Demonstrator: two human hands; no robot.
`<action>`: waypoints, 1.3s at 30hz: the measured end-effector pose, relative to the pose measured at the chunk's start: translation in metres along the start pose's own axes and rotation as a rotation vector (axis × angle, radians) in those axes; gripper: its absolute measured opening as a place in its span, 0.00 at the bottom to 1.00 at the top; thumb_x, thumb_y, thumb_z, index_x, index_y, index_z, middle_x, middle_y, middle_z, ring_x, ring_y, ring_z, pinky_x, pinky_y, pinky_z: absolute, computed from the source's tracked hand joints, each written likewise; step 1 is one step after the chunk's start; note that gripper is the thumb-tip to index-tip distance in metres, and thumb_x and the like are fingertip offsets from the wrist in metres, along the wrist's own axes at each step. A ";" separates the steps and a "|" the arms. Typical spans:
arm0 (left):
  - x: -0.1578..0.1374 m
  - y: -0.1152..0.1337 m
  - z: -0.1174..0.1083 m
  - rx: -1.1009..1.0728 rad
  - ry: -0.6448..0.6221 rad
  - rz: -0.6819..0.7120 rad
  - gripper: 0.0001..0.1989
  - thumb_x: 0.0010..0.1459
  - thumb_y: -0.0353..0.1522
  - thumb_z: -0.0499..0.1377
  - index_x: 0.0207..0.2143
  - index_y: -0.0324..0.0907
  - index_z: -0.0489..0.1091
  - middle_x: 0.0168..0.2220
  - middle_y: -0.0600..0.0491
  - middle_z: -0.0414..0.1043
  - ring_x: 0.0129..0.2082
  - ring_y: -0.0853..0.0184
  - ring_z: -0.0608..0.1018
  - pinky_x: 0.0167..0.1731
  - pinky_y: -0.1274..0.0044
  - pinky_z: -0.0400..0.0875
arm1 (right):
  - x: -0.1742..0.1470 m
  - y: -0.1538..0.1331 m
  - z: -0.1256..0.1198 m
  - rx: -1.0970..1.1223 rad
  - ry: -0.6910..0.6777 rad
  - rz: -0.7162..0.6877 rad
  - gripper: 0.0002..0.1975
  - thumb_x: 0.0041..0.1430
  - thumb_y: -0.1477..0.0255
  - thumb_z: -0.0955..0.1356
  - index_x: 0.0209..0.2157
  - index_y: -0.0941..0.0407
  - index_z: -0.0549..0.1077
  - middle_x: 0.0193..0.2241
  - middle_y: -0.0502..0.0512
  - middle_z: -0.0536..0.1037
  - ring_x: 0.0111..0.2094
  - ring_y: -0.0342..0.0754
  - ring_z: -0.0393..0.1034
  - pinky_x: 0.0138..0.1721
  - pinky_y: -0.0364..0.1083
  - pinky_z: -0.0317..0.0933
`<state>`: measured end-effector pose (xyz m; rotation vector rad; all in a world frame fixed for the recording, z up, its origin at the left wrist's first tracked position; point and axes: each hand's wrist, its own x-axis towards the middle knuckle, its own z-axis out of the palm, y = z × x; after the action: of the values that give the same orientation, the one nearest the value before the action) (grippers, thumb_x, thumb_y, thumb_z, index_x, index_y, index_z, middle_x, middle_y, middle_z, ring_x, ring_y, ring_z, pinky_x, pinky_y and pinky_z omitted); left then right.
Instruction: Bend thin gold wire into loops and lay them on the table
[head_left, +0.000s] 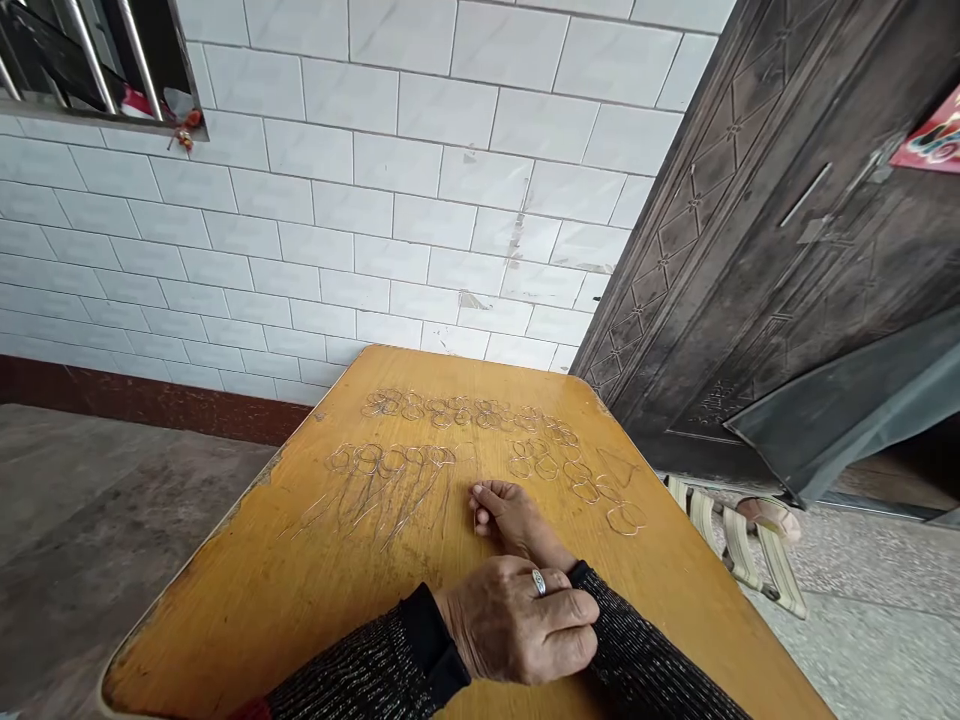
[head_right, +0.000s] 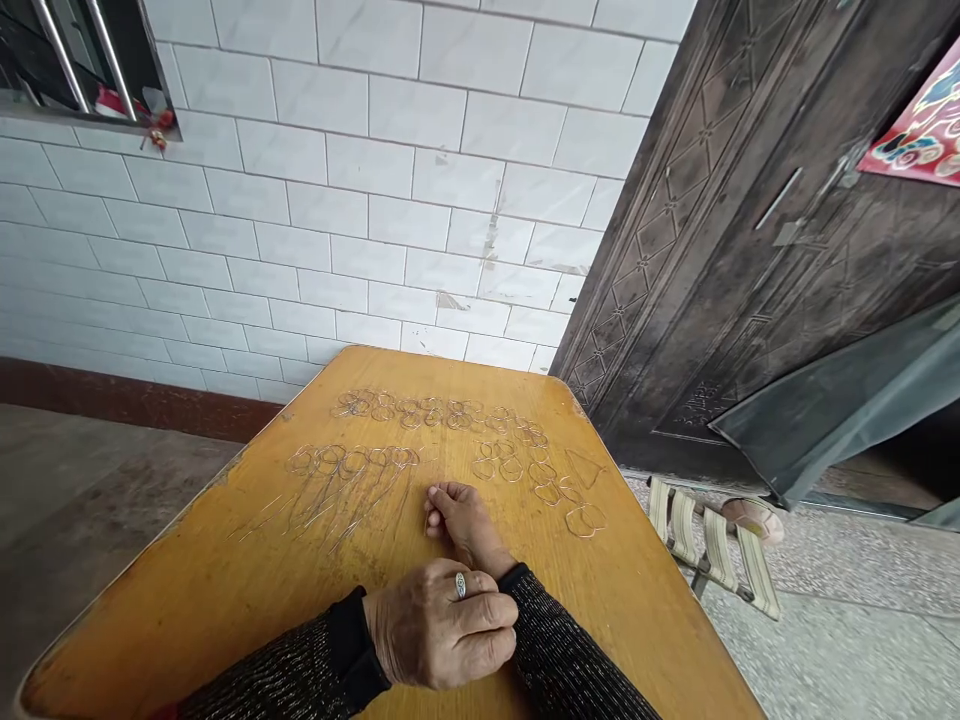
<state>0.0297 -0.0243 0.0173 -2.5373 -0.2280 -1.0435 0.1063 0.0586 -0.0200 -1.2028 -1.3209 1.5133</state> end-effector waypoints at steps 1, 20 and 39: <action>-0.001 0.000 0.001 -0.001 -0.007 -0.002 0.08 0.54 0.25 0.51 0.25 0.40 0.67 0.32 0.54 0.70 0.26 0.73 0.68 0.23 0.80 0.62 | 0.001 0.001 0.000 -0.035 -0.004 -0.003 0.11 0.50 0.66 0.63 0.20 0.57 0.64 0.13 0.44 0.63 0.14 0.37 0.56 0.19 0.39 0.57; -0.001 0.000 0.007 0.052 -0.177 -0.051 0.09 0.55 0.23 0.49 0.23 0.40 0.62 0.28 0.55 0.65 0.23 0.72 0.67 0.19 0.78 0.59 | 0.005 -0.018 -0.074 -1.108 0.356 -0.258 0.11 0.56 0.75 0.60 0.35 0.57 0.73 0.37 0.58 0.74 0.36 0.47 0.69 0.32 0.42 0.56; -0.010 -0.006 0.014 -0.019 -0.355 -0.152 0.06 0.56 0.24 0.49 0.29 0.40 0.63 0.33 0.55 0.66 0.26 0.73 0.68 0.22 0.79 0.62 | -0.006 -0.012 -0.089 -1.108 0.484 -0.370 0.08 0.56 0.74 0.59 0.28 0.57 0.68 0.28 0.55 0.73 0.29 0.45 0.67 0.28 0.41 0.53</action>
<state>0.0295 -0.0129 0.0028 -2.7431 -0.5160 -0.6390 0.1941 0.0772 -0.0081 -1.6763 -1.9238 0.0987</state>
